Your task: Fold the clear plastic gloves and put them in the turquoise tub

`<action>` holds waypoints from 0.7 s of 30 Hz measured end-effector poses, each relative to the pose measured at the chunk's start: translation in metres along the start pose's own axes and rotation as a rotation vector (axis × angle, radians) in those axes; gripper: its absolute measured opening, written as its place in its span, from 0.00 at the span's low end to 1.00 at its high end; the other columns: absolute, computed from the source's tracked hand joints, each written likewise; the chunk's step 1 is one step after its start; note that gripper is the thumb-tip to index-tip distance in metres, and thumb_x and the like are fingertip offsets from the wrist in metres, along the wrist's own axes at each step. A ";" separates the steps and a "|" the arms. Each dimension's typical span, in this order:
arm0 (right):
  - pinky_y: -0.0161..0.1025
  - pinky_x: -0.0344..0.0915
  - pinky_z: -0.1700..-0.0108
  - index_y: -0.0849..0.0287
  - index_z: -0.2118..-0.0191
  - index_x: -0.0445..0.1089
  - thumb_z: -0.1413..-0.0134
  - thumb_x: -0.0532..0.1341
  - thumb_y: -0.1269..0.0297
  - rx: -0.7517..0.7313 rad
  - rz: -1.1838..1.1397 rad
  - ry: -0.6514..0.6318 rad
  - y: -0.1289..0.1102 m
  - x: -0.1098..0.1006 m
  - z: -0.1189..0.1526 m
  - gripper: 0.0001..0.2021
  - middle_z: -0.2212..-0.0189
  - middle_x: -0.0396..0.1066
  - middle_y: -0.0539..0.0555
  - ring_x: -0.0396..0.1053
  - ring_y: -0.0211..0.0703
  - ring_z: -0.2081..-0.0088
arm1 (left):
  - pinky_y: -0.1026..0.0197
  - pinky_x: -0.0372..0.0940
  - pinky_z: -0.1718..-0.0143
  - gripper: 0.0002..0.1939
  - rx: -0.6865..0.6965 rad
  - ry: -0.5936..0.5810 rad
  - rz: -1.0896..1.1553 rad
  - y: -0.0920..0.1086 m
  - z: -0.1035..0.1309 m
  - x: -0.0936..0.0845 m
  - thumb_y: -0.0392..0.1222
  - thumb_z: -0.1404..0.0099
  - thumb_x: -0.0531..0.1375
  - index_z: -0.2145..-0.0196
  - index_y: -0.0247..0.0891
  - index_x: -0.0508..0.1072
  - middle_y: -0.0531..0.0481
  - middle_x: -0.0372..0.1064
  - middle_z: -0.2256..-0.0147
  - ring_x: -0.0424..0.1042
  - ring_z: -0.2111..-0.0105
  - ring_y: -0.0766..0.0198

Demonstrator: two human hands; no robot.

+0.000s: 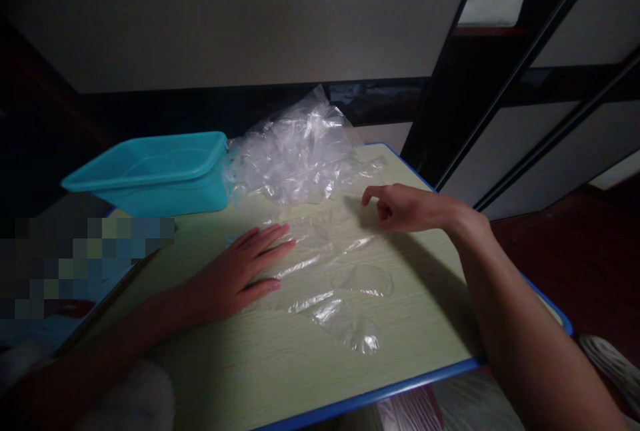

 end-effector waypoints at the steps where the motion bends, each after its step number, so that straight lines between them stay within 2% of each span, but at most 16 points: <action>1: 0.36 0.58 0.77 0.62 0.56 0.63 0.60 0.56 0.71 0.005 0.030 0.029 0.000 -0.004 0.001 0.19 0.79 0.65 0.48 0.61 0.38 0.79 | 0.43 0.43 0.40 0.27 -0.001 -0.003 -0.004 0.000 0.000 0.000 0.45 0.34 0.53 0.40 0.39 0.54 0.39 0.44 0.37 0.44 0.37 0.52; 4: 0.35 0.57 0.76 0.63 0.58 0.64 0.58 0.56 0.73 -0.051 0.057 0.067 -0.014 -0.009 0.002 0.17 0.79 0.64 0.48 0.61 0.37 0.79 | 0.44 0.42 0.40 0.28 -0.004 -0.008 -0.008 -0.001 0.000 0.001 0.45 0.34 0.52 0.39 0.37 0.52 0.39 0.44 0.37 0.43 0.37 0.53; 6: 0.35 0.59 0.74 0.62 0.60 0.65 0.56 0.57 0.72 -0.166 0.000 0.003 -0.038 -0.002 0.006 0.13 0.77 0.64 0.48 0.62 0.37 0.76 | 0.44 0.41 0.39 0.28 0.006 0.009 0.015 0.001 0.000 -0.002 0.43 0.35 0.53 0.39 0.37 0.52 0.39 0.43 0.37 0.42 0.37 0.53; 9: 0.33 0.58 0.73 0.62 0.70 0.68 0.56 0.60 0.75 -0.355 -0.087 -0.244 -0.082 0.027 0.018 0.04 0.77 0.64 0.48 0.62 0.35 0.75 | 0.45 0.42 0.39 0.25 0.050 0.103 0.122 0.007 0.000 -0.014 0.41 0.36 0.53 0.42 0.38 0.57 0.41 0.47 0.38 0.44 0.37 0.53; 11: 0.32 0.58 0.72 0.62 0.72 0.69 0.59 0.63 0.77 -0.452 -0.103 -0.444 -0.107 0.050 0.032 0.05 0.77 0.64 0.47 0.62 0.34 0.75 | 0.48 0.50 0.41 0.18 0.063 0.200 0.266 0.010 0.001 -0.026 0.39 0.36 0.53 0.48 0.38 0.64 0.42 0.57 0.42 0.53 0.40 0.55; 13: 0.32 0.57 0.72 0.62 0.75 0.69 0.62 0.66 0.76 -0.477 -0.051 -0.522 -0.120 0.064 0.042 0.06 0.78 0.64 0.47 0.61 0.34 0.75 | 0.53 0.59 0.48 0.12 0.042 0.264 0.443 0.010 0.001 -0.035 0.37 0.36 0.52 0.56 0.37 0.69 0.43 0.67 0.50 0.64 0.48 0.58; 16: 0.33 0.56 0.72 0.61 0.76 0.68 0.62 0.64 0.77 -0.477 0.001 -0.490 -0.129 0.071 0.047 0.06 0.76 0.67 0.48 0.61 0.35 0.75 | 0.58 0.64 0.56 0.09 -0.022 0.245 0.639 0.009 0.000 -0.035 0.36 0.38 0.53 0.62 0.38 0.72 0.48 0.73 0.61 0.71 0.60 0.62; 21: 0.35 0.52 0.73 0.60 0.78 0.65 0.63 0.57 0.80 -0.482 0.078 -0.457 -0.129 0.076 0.047 0.07 0.77 0.65 0.50 0.57 0.36 0.77 | 0.60 0.64 0.59 0.09 -0.048 0.189 0.719 0.010 -0.003 -0.030 0.36 0.39 0.53 0.67 0.36 0.74 0.49 0.75 0.65 0.72 0.64 0.63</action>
Point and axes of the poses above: each hand's wrist, its own z-axis away from the middle knuckle, its own x-axis out of the palm, y = z × x, the point moved 9 cm from there along -z, towards the middle knuckle
